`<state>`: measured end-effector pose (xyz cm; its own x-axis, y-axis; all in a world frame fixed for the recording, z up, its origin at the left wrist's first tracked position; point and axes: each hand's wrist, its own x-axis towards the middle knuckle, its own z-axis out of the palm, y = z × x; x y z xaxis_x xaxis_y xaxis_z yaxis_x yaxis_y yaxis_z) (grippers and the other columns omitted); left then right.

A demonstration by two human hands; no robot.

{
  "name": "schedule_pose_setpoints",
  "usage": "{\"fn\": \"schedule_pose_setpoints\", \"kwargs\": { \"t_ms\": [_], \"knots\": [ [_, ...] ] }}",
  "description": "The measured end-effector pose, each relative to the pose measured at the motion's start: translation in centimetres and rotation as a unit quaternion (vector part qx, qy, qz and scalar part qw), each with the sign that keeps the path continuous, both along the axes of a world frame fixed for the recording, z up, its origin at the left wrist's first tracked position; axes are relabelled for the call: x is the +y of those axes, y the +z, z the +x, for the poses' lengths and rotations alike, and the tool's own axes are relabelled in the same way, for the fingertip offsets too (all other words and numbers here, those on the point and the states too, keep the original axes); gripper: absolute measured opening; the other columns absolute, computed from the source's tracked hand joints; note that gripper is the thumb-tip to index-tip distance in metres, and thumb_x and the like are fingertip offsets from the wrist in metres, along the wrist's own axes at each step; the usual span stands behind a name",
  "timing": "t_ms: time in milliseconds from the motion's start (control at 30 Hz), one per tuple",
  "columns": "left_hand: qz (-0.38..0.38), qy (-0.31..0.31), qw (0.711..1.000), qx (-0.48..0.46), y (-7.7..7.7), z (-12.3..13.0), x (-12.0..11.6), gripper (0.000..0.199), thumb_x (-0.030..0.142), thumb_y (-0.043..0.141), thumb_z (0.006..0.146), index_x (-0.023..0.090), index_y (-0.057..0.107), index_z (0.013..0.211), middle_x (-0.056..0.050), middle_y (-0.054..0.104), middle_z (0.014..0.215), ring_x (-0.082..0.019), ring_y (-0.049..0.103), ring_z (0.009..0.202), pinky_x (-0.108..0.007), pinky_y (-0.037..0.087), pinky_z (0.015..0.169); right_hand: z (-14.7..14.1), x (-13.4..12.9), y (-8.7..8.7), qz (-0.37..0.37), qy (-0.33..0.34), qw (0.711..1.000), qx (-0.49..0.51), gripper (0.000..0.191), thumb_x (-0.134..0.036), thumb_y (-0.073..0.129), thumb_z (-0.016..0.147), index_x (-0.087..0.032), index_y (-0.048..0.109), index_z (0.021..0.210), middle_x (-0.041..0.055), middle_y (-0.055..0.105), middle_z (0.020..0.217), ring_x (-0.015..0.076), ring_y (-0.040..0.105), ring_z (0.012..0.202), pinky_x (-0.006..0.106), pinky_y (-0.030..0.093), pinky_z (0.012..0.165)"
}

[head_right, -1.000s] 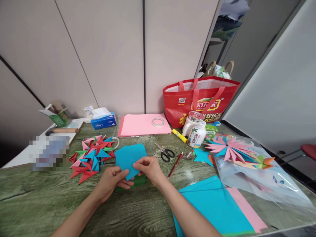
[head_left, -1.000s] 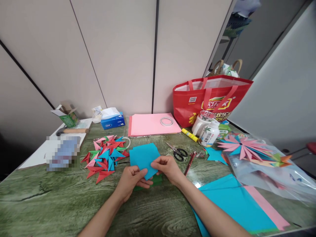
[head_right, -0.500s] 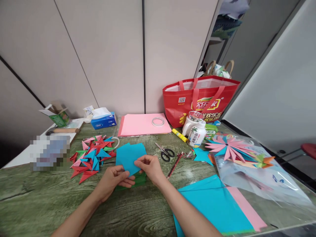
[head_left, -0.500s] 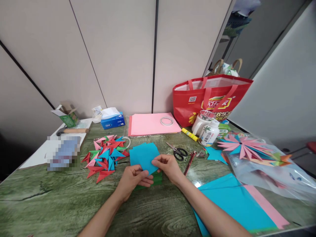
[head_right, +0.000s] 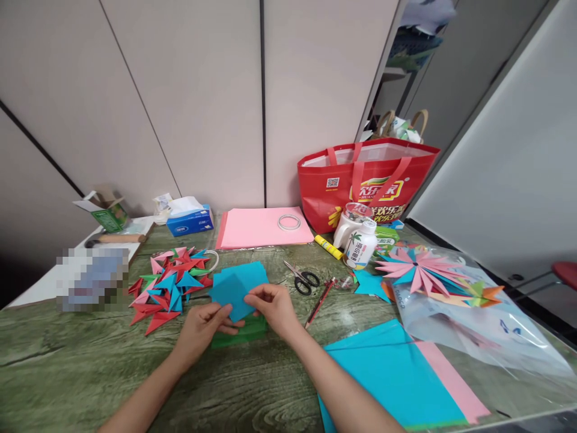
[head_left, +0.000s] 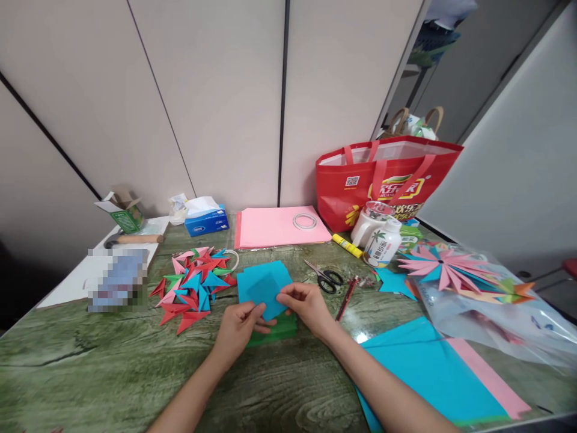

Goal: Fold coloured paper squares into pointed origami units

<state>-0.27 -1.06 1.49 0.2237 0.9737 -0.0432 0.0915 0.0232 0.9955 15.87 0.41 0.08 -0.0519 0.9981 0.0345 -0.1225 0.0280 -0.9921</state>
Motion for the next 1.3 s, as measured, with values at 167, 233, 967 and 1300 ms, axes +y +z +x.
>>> {"fn": "schedule_pose_setpoints", "kwargs": {
  "t_ms": [167,233,967,1300],
  "knots": [
    [0.37,0.047,0.91,0.181,-0.9,-1.4,0.0,0.03,0.013,0.044,0.078,0.021,0.063,0.099,-0.005,0.067,0.102,-0.019,0.064,0.087,-0.027,0.052,0.072,-0.3,-0.1,0.4,-0.029,-0.009,0.999,0.037,0.031,-0.046,0.064,0.062,-0.016,0.059,0.069,-0.0009,0.058,0.061,0.0113,0.053,0.053,0.021,0.045,0.045],
    [0.449,0.064,0.856,0.247,-1.3,-1.9,0.0,0.039,0.007,0.041,0.079,0.022,0.056,0.111,-0.007,0.061,0.112,-0.017,0.062,0.093,-0.022,0.051,0.07,-0.3,-0.2,0.5,-0.086,0.024,0.994,0.066,0.04,-0.055,0.054,0.067,-0.015,0.057,0.064,-0.0005,0.055,0.054,0.0109,0.052,0.047,0.021,0.043,0.041],
    [-0.084,0.11,0.983,-0.119,0.1,-0.1,0.2,0.02,0.03,0.069,0.06,0.012,0.065,0.066,-0.002,0.068,0.056,-0.017,0.062,0.051,-0.028,0.053,0.05,-0.4,-0.4,-0.2,0.053,0.007,0.995,-0.089,0.02,-0.035,0.064,0.064,-0.015,0.064,0.071,0.0006,0.062,0.062,0.0117,0.05,0.053,0.023,0.039,0.05],
    [-0.13,0.08,0.983,-0.098,1.1,-0.3,0.4,0.021,0.027,0.073,0.056,0.01,0.063,0.061,-0.005,0.068,0.053,-0.019,0.066,0.053,-0.027,0.054,0.05,0.3,0.1,-0.3,0.057,-0.026,0.992,-0.111,0.018,-0.033,0.063,0.066,-0.015,0.065,0.069,0.0017,0.061,0.062,0.0139,0.051,0.056,0.025,0.039,0.053]
  ]
}}
